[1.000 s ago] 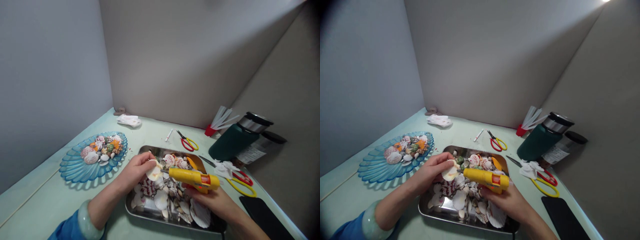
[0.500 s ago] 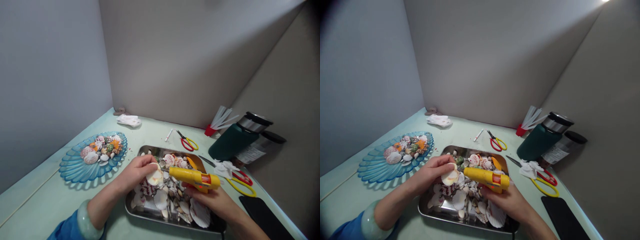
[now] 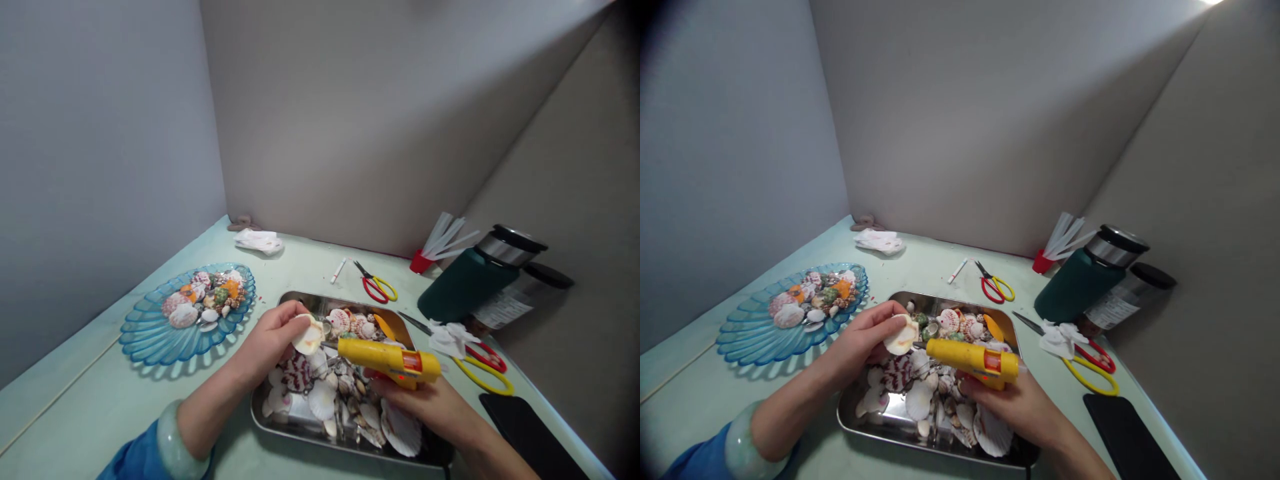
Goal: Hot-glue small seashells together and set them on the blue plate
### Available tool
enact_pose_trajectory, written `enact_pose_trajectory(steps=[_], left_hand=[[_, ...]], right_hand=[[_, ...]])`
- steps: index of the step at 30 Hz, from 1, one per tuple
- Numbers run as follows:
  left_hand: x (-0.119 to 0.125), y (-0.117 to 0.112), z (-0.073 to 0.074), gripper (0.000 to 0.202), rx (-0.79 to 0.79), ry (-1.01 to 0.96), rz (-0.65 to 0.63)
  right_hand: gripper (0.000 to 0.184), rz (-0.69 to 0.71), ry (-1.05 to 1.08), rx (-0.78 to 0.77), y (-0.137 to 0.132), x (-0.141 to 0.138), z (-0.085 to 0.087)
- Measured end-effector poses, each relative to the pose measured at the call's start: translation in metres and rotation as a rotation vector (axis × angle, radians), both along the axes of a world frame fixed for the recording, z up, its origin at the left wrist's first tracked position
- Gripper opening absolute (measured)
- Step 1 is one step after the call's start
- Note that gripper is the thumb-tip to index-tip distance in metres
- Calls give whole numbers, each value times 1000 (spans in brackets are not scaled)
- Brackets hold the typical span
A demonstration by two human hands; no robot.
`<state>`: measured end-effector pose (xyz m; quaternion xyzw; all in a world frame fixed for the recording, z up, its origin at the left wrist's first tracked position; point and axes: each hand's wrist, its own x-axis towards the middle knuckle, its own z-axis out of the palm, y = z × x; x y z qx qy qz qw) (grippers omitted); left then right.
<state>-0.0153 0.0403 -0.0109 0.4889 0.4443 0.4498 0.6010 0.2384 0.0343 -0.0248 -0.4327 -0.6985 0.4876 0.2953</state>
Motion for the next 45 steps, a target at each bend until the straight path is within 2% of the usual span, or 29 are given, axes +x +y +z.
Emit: enact_pose_trajectory(steps=[6,15,36,45], left_hand=[[1,0,1,17,7,-11,24],[2,-4,8,20,-3,78,-12],[0,-4,4,18,-3,74,-97],[1,-3,4,19,-11,45,-28]], right_hand=[[23,3,-3,-12,0,1,-1],[20,-8,2,15,0,0,-2],[17,-16,24,19,1,1,-4],[18,-4,17,-8,1,2,-4]])
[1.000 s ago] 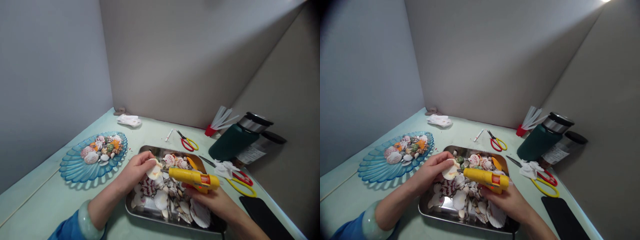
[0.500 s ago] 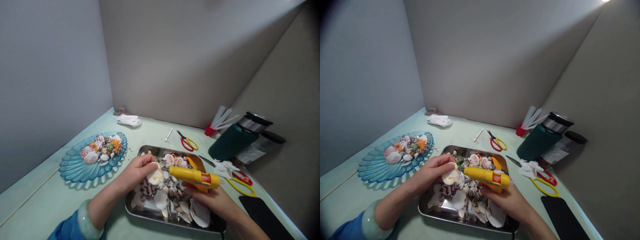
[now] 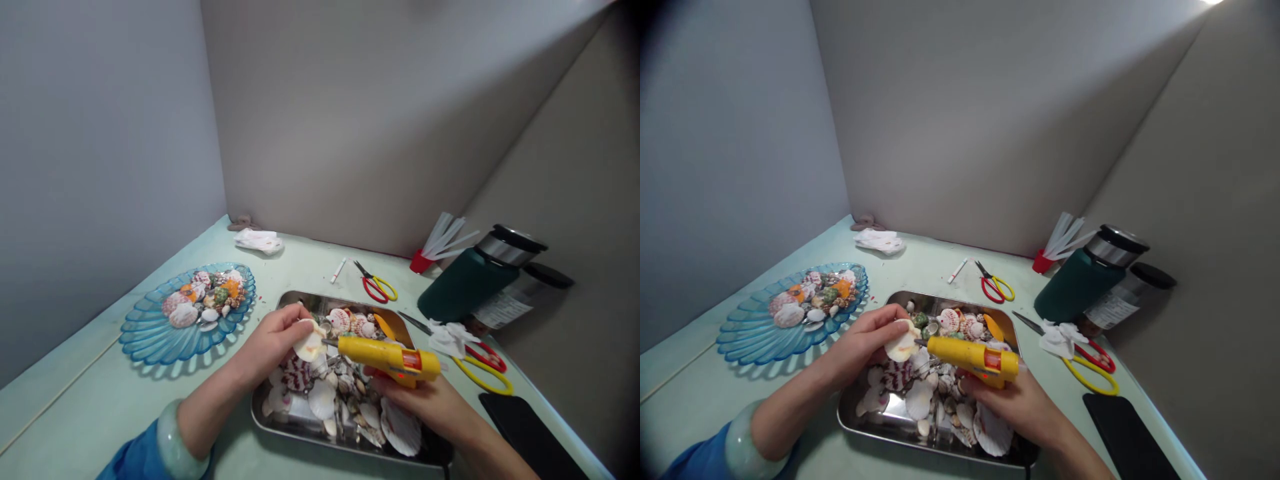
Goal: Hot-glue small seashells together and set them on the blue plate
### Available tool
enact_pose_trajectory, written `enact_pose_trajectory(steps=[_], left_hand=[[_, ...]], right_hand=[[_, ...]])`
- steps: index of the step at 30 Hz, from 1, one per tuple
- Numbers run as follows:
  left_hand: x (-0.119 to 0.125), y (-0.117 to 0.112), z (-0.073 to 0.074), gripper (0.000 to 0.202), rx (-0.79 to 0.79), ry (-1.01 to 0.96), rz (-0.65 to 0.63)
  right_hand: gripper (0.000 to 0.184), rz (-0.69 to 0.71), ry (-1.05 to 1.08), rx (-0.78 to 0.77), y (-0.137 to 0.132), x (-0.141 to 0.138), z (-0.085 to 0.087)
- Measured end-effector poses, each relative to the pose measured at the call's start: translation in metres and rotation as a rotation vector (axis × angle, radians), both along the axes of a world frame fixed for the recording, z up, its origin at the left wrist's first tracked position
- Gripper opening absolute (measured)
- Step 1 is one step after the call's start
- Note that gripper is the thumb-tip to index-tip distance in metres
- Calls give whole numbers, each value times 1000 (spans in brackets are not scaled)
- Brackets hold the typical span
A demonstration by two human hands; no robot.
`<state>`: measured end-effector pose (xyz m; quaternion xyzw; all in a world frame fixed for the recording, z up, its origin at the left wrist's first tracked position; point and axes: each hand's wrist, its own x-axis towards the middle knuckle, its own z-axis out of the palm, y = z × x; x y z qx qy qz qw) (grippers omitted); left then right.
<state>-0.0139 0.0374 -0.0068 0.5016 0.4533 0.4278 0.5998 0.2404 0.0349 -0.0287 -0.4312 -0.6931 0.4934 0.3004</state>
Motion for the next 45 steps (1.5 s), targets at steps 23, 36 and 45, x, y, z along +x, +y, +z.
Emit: enact_pose_trajectory(steps=[23,36,45], left_hand=[[0,-1,3,19,-13,-36,-21],[0,4,-5,21,66,-183,117],[1,6,-6,21,140,-153,115]], right_hand=[[22,-25,-17,21,0,-1,3],[26,-88,-32,22,2,0,-1],[45,-110,-466,396,-6,-5,23]])
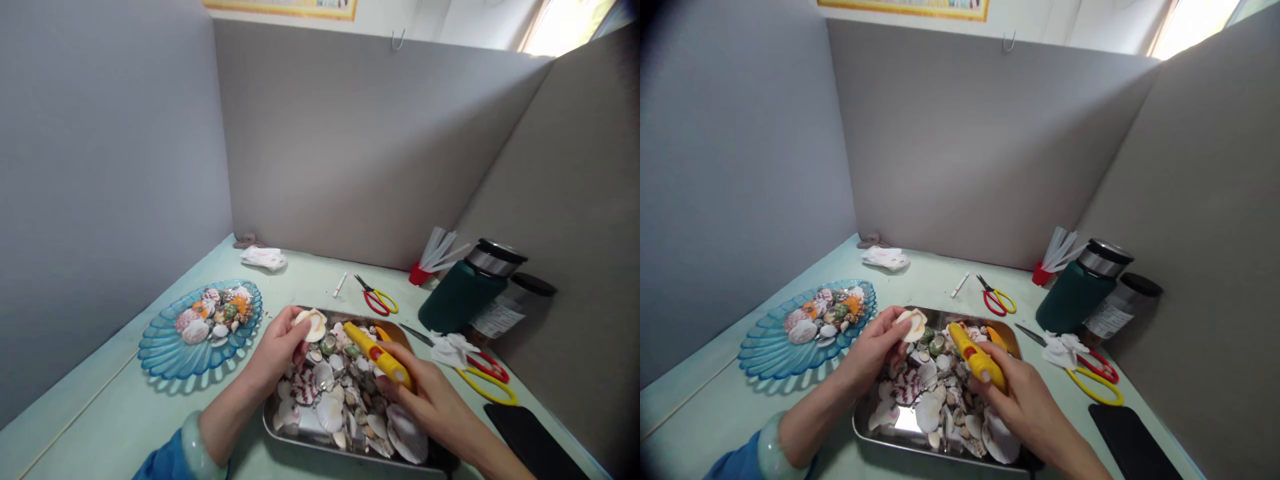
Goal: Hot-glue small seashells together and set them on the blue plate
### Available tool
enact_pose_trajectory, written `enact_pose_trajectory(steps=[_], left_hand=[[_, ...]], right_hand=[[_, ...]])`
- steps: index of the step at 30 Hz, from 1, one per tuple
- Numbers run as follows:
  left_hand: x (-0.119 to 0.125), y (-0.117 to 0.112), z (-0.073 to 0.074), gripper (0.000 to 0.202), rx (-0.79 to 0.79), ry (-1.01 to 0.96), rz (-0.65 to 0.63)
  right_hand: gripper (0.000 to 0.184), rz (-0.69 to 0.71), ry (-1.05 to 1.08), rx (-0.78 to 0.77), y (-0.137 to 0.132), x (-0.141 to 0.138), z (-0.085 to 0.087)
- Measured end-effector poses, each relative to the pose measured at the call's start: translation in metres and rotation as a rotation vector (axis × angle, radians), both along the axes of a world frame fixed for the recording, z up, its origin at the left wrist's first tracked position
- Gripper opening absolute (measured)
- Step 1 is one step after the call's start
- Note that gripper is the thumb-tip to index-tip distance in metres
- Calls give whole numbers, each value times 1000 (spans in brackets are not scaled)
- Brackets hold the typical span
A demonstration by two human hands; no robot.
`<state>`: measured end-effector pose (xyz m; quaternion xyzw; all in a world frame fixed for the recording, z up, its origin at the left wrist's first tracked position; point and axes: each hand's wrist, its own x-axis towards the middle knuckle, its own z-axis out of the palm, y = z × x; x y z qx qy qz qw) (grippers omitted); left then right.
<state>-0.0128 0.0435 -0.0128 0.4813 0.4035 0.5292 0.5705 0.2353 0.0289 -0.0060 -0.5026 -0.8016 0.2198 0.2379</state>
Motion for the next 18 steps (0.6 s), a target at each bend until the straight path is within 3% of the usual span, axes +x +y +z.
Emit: enact_pose_trajectory(steps=[8,11,15,16,18], left_hand=[[-2,-1,1,29,22,18,-44],[-2,-1,1,29,26,5,-46],[-2,-3,1,25,34,-6,-55],[-3,-3,1,24,37,-7,-58],[-3,-3,1,24,42,-9,-64]], right_hand=[[39,-35,-606,321,-9,7,-8],[32,-15,-704,312,-14,4,9],[16,-2,-664,335,-24,-14,38],[12,30,-651,340,-26,-22,42],[20,155,-648,314,-29,-41,44]])
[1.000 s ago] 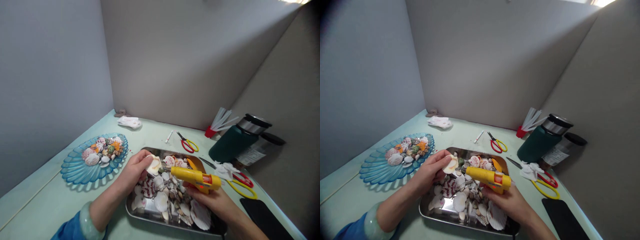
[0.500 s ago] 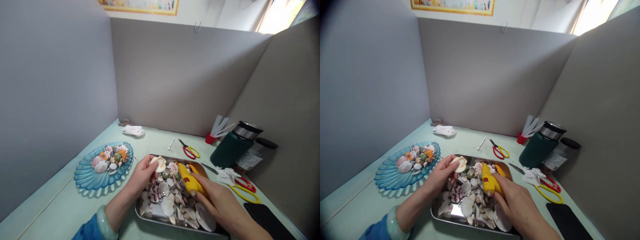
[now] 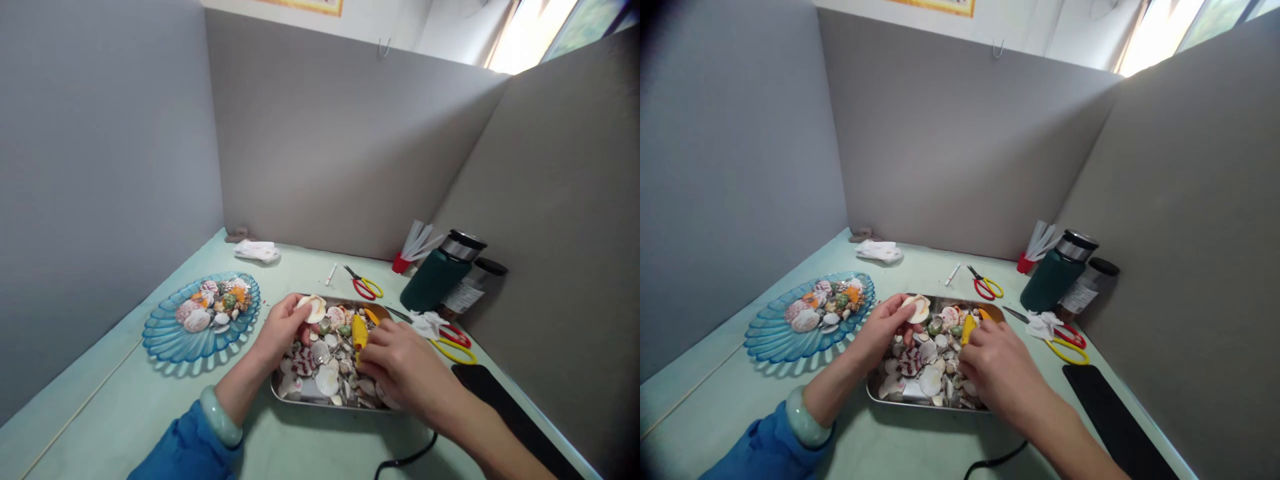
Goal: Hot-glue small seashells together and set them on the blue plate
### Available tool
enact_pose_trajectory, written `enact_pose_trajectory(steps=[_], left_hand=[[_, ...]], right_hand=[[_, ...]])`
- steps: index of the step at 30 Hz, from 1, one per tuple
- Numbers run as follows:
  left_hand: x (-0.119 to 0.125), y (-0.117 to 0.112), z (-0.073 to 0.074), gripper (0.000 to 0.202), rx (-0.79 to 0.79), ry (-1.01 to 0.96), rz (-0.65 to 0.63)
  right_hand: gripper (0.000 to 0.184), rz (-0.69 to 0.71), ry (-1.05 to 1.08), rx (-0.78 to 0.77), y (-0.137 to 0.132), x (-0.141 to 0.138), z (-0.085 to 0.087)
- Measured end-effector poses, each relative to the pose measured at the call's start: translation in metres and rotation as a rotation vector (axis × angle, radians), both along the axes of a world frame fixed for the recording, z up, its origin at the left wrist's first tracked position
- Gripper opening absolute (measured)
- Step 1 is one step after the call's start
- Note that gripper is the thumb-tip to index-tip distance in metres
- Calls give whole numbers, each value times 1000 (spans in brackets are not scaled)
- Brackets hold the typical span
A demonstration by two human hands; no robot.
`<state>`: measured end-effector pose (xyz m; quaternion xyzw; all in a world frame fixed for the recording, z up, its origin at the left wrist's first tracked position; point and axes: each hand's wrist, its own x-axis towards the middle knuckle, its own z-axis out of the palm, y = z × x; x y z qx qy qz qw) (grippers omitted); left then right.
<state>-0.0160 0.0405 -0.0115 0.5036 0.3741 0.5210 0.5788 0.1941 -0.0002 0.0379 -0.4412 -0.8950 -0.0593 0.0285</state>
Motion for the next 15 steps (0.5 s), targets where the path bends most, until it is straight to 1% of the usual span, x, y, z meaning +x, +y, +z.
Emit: enact_pose_trajectory(steps=[1,2,4,6,12,15], left_hand=[[0,0,0,24,2,-1,-2],[0,1,0,25,4,-2,-2],[0,1,-1,26,7,-2,-4],[0,2,-1,27,9,0,-7],[-1,2,-1,25,9,6,-3],[-1,2,-1,23,5,9,-3]], right_hand=[[20,44,-23,-28,0,-10,-1],[17,59,-51,-33,0,-19,-3],[10,81,-108,-39,4,-34,-9],[9,69,-127,-26,10,-43,-14],[14,29,-114,20,30,-49,-28],[11,31,-84,5,34,-44,-28]])
